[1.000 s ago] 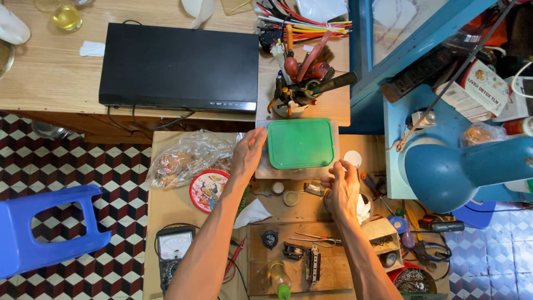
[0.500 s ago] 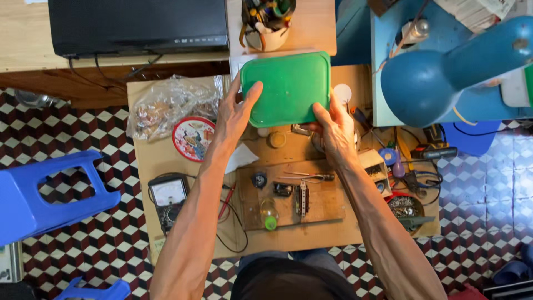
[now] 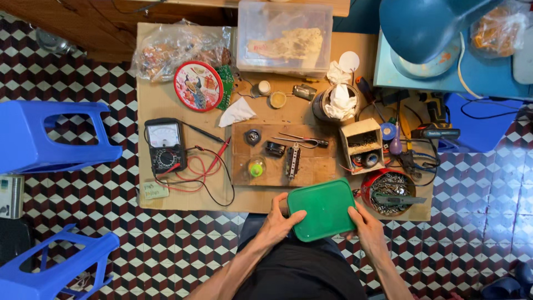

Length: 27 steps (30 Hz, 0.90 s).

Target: The person sorts through various electronic components and tools on a cluttered workbench. They handle a yellow plastic component, open a green container to retrieve a plastic bag of parts, and use a magnifying glass to inspect a small metallic object.

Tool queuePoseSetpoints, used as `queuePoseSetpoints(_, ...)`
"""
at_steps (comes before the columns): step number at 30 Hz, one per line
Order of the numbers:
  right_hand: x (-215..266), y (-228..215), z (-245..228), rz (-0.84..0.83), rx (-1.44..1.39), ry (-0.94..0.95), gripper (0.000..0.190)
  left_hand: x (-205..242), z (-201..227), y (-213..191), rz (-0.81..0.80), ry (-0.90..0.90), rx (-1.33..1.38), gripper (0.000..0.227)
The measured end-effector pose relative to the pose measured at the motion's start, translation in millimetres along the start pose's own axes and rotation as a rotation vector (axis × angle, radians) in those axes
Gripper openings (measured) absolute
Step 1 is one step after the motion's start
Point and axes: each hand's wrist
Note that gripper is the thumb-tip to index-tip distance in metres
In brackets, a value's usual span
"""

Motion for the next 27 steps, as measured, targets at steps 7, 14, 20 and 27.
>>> queuePoseSetpoints(7,-66.5,-9.6,-20.9,-0.024,0.283,-0.145,0.051,-30.5,-52.8,31.2,0.085,-0.182,0.295,0.099)
queuePoseSetpoints(14,-83.6,20.8,-53.3,0.276,0.576,-0.804,0.042,-29.9,-57.5,48.8,0.252,-0.19,0.478,0.09)
queuePoseSetpoints(20,-121.1,66.9,-50.9,0.356,0.45,-0.62,0.046,-31.8,-68.9,38.0,0.565,-0.173,0.283,0.059)
queuePoseSetpoints(27,-110.9,64.2,-55.0,0.324,0.353,-0.513,0.05,-101.2,-82.2,-0.5,0.543,-0.082,1.02,0.045)
Point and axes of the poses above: each hand's wrist, its own x-axis away from the middle knuckle, its own y-axis out of the palm, z = x × y, and after that the axes turned 5 degrees about y, right-handed
